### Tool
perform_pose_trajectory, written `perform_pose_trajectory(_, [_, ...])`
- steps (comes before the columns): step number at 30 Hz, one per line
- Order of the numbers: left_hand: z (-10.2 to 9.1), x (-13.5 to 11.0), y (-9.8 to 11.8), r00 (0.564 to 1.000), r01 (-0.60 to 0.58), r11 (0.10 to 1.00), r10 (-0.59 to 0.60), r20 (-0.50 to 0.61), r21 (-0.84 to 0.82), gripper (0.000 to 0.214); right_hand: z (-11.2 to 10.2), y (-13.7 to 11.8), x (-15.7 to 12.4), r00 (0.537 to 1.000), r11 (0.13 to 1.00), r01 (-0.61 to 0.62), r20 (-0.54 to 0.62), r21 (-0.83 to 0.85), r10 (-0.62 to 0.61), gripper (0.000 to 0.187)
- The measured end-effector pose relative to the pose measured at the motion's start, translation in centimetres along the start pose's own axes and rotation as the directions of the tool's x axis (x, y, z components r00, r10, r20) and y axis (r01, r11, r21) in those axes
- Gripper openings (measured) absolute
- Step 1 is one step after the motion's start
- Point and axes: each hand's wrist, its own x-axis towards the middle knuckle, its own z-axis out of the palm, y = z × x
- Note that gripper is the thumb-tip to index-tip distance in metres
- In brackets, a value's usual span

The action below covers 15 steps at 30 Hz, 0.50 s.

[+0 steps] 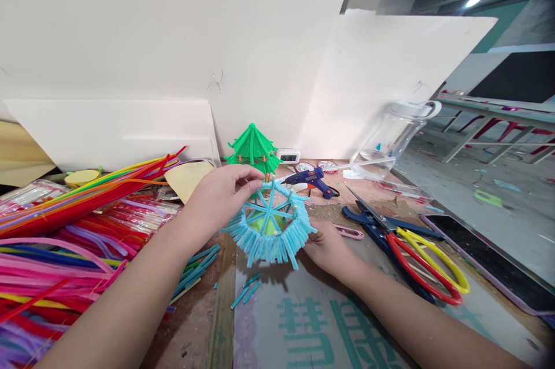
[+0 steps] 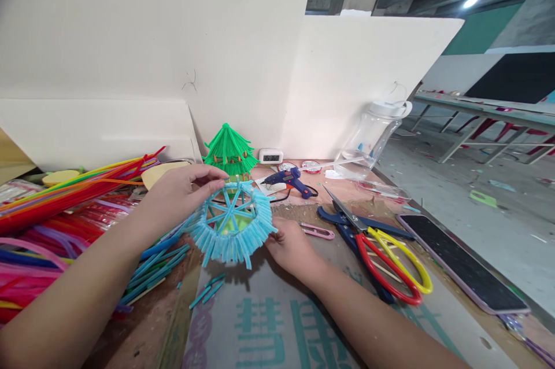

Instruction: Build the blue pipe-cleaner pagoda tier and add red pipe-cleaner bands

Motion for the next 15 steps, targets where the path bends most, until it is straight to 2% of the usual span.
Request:
perform_pose_trajectory(6, [-0.14,-0.2,-0.37,0.999,-0.035,0.999,0.035,0.008,-0.033,0.031,-0.1,-0.33,0.18,1.0,1.0,0.01,-0.005,0.024,-0.01,0.023])
perform_pose_trajectory(15, [-0.84,-0.22,-0.49,0.997,-0.006,1.0,0.007,0.076,-0.008,0.019,-0.07,-0.21,0.14,1.0,1.0,-0.006,-0.01,0.02,0.006,0.023])
